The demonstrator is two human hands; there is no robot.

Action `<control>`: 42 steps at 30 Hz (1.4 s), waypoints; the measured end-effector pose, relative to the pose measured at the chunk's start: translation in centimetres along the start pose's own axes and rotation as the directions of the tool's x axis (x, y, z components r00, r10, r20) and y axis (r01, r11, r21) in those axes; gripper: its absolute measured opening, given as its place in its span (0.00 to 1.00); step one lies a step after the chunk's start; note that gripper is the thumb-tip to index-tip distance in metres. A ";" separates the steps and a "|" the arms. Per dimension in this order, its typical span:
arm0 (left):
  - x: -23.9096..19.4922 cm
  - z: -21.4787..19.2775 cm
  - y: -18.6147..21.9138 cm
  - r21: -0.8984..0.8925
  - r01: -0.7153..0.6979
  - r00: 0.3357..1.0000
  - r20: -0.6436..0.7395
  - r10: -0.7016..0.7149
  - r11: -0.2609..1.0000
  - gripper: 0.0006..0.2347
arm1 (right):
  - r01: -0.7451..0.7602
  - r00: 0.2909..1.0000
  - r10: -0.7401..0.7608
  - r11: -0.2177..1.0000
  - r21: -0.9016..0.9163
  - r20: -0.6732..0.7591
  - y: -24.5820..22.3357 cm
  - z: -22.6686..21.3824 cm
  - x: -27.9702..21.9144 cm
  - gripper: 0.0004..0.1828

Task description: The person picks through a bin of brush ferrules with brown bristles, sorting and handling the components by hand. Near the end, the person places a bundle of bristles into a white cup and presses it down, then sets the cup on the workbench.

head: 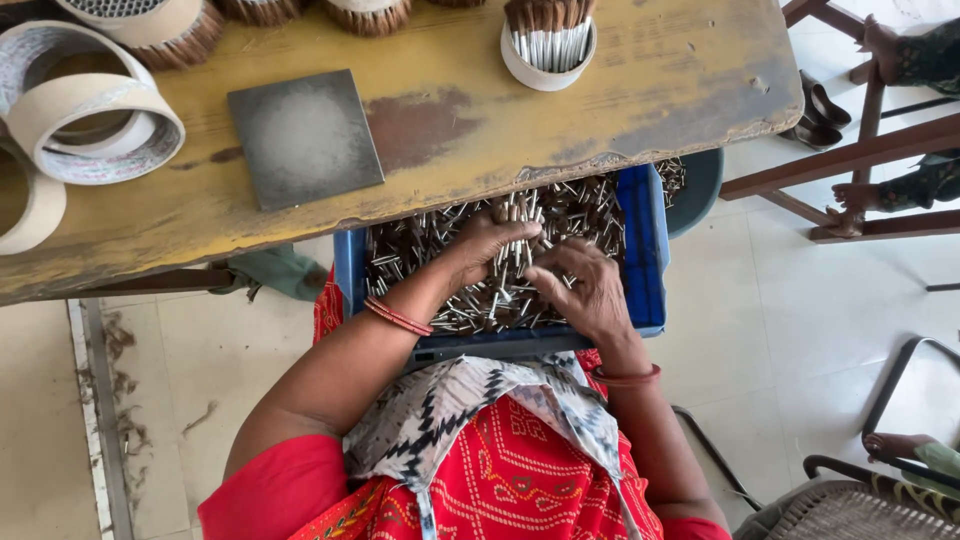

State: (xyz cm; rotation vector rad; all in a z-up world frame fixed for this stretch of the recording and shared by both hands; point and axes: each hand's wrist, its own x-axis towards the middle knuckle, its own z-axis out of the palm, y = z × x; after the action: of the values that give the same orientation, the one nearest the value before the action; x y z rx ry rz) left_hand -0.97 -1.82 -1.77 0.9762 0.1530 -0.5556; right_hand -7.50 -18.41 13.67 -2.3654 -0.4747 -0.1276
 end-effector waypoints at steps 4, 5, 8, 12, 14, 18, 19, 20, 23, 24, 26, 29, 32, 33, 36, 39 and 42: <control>0.4 -0.5 0.2 -0.074 0.027 0.998 0.050 -0.023 0.997 0.10 | -0.179 0.834 0.154 0.984 -0.004 0.530 -2.9 -0.5 -2.9 0.15; 0.2 -0.4 0.3 -0.078 0.037 0.999 0.025 -0.035 0.996 0.09 | 0.090 0.884 -0.050 0.994 -0.065 0.464 -3.7 -0.2 -3.8 0.20; 0.0 0.8 0.2 -0.013 0.069 0.998 0.002 -0.069 0.998 0.08 | 0.371 0.887 -0.261 0.894 -0.251 0.381 -3.1 1.8 -6.8 0.19; -2.3 5.7 2.9 0.259 0.019 0.976 0.204 -0.074 0.966 0.09 | 0.478 0.785 -0.197 0.796 -0.371 0.588 -2.0 3.3 -9.3 0.10; -2.2 6.1 2.1 0.269 -0.047 0.971 0.240 -0.020 0.962 0.11 | 0.437 0.761 -0.121 0.822 -0.366 0.637 -3.0 2.7 -9.3 0.10; -3.6 3.9 1.2 0.717 -0.345 0.938 0.234 0.256 0.606 0.17 | 0.401 0.793 -0.198 0.882 -0.249 0.576 -5.9 0.3 -7.8 0.09; -3.9 3.8 1.4 0.720 -0.352 0.935 0.241 0.260 0.598 0.17 | 0.403 0.798 -0.202 0.880 -0.253 0.568 -5.9 -0.4 -7.0 0.09; -4.1 3.6 1.7 0.701 -0.436 0.899 0.303 0.318 0.565 0.20 | 0.297 0.841 -0.261 0.955 -0.002 0.474 -6.0 -1.1 -6.1 0.12; -5.5 4.6 3.1 0.671 -0.502 0.863 0.344 0.371 0.546 0.25 | 0.227 0.953 -0.244 0.968 0.108 0.178 -7.0 -3.4 -2.8 0.16; -6.0 4.9 4.1 0.668 -0.497 0.864 0.323 0.385 0.554 0.27 | 0.235 0.971 -0.236 0.970 -0.057 -0.027 -7.5 -4.1 -1.3 0.17; -6.2 4.3 4.4 0.684 -0.542 0.822 0.310 0.478 0.488 0.27 | 0.248 0.966 -0.251 0.967 -0.056 -0.058 -6.2 -3.2 0.1 0.20; -7.0 4.9 5.9 0.794 -0.384 0.896 0.199 0.396 0.471 0.24 | 0.117 0.985 -0.112 0.993 0.031 -0.128 -2.8 0.0 -0.2 0.16; -5.0 3.3 3.4 0.717 -0.198 0.976 0.081 0.203 0.668 0.18 | -0.035 0.970 0.065 0.991 0.130 -0.234 -1.4 1.4 -1.1 0.11; -3.6 2.4 1.9 0.525 -0.206 0.978 0.085 0.189 0.826 0.16 | -0.049 0.947 0.089 0.990 0.134 -0.309 -1.4 1.2 -1.1 0.12; -3.9 2.2 3.0 0.011 0.009 0.994 0.107 -0.010 1.000 0.14 | 0.079 0.898 -0.091 0.996 -0.046 -0.430 -2.2 0.7 -0.9 0.11; -4.0 1.6 3.4 -0.371 0.058 0.978 0.207 0.022 0.927 0.12 | 0.286 0.932 -0.286 0.958 -0.036 -0.221 -3.7 1.4 0.1 0.12; -5.5 1.9 5.4 -0.128 0.004 0.999 0.051 0.003 0.992 0.12 | 0.190 0.957 -0.166 0.978 0.082 -0.238 -4.6 1.4 -0.1 0.13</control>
State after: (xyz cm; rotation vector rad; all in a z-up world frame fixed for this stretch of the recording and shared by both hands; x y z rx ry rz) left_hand -3.11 1.04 5.26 0.8369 0.1413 -0.5638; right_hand -9.36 -14.35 15.50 -2.1688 -0.5660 -0.4451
